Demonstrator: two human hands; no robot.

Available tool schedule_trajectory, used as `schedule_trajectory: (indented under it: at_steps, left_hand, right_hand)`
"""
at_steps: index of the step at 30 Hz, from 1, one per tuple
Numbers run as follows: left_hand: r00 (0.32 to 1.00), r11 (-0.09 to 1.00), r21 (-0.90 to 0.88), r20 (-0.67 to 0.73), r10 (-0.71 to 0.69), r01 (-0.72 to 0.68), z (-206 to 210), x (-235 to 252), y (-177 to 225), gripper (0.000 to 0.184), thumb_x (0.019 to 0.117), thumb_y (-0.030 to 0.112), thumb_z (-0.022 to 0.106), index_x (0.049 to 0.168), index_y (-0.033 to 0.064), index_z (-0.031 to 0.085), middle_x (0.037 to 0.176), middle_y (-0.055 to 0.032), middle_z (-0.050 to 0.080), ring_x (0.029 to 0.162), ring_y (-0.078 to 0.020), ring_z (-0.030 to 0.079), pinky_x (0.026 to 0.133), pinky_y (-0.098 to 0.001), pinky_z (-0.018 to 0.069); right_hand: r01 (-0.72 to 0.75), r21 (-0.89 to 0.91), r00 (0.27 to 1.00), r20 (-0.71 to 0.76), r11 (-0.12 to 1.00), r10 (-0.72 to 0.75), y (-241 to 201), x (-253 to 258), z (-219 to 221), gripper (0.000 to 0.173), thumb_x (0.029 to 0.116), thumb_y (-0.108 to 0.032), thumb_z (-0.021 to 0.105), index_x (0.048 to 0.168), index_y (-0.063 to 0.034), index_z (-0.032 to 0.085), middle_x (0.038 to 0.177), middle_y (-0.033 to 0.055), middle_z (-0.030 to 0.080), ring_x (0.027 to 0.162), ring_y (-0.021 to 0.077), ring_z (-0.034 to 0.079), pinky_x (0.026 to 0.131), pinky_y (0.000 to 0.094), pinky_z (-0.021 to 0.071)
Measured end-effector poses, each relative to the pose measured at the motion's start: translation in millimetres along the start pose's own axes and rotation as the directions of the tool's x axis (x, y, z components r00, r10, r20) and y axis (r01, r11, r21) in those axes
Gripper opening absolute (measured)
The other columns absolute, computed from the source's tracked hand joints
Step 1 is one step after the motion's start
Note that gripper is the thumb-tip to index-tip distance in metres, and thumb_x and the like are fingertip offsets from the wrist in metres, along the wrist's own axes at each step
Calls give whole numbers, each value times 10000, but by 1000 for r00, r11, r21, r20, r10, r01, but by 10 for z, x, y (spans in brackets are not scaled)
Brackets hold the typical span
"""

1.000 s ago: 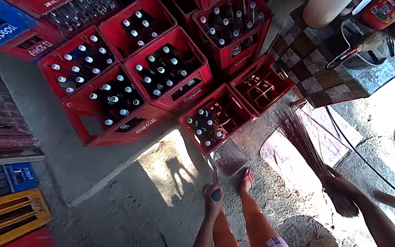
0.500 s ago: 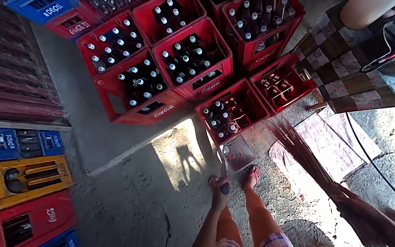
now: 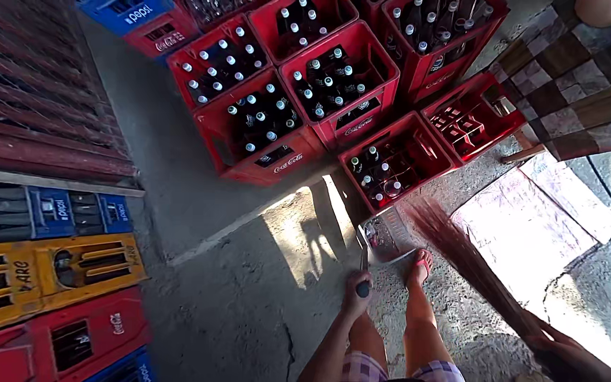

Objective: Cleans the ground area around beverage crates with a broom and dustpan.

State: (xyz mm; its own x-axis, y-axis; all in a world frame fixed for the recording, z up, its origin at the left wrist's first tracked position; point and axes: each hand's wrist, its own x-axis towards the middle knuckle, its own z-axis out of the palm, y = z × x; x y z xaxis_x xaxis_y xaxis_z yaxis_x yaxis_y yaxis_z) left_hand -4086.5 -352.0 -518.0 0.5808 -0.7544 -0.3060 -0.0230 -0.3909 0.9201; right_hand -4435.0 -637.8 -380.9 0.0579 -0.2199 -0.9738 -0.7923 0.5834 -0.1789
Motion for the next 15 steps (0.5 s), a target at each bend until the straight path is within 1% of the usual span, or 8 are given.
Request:
schedule_trajectory:
  at_steps: [2,4,5,7,9,12,14,15]
  left_hand:
    - [999,999,-30,34,31,-30,-310,-159,-113,79,730,-73,662,808,-76,670,951,-166,717,1043,-208,682,984,-339,529]
    - [998,998,-30,39,52,-51,-555,-293,-228,84,721,-69,651,804,-68,663,928,-152,711,1019,-193,682,965,-329,532]
    - [998,998,-18,32,53,-53,-647,-360,-285,93,715,-77,646,806,-70,661,926,-156,710,1017,-196,684,962,-330,534]
    - [999,999,14,6,38,-38,-773,-476,-378,96,708,-88,635,800,-74,659,930,-163,713,1031,-207,687,976,-332,532]
    - [1000,999,45,-28,12,-11,-834,-529,-442,93,709,-96,628,795,-85,660,937,-178,718,1032,-222,691,977,-342,532]
    - [999,997,71,-45,2,1,-854,-508,-531,103,711,-94,628,808,-81,662,931,-175,712,996,-217,690,943,-342,542]
    - [1000,996,86,-28,3,0,-857,-478,-527,110,712,-97,638,816,-77,666,926,-172,711,979,-216,689,925,-345,546]
    - [1000,996,92,-16,4,-2,-873,-469,-508,116,712,-99,644,823,-76,670,922,-170,710,971,-217,689,917,-347,546]
  right_hand:
    - [45,53,990,-133,998,-38,13,176,5,771,970,-175,603,1629,-243,208,941,130,639,654,193,629,591,402,555]
    - [111,119,972,-221,987,-83,-112,573,185,685,1018,-197,554,1622,-219,231,1008,154,634,728,204,625,662,417,551]
    - [133,158,965,-246,978,-92,-220,763,369,619,1047,-204,519,1609,-201,260,1040,164,630,773,211,619,703,425,542]
    - [154,205,963,-251,967,-101,-371,1088,901,509,1078,-205,470,1558,-128,320,996,135,612,766,184,611,710,396,539]
    - [132,184,980,-173,974,-100,-382,1217,1594,461,1082,-171,480,1512,-50,364,999,156,619,783,192,616,728,393,541]
    - [62,32,996,67,998,-64,12,1175,2416,602,1032,-159,591,1570,-81,333,1177,252,646,940,308,668,841,490,556]
    - [2,35,987,160,999,-7,274,774,2531,708,1010,-162,622,1620,-143,264,1180,245,653,930,307,675,827,492,559]
    - [-26,70,986,167,997,13,389,508,2456,723,1006,-157,624,1626,-162,250,1112,219,669,856,281,681,767,472,573]
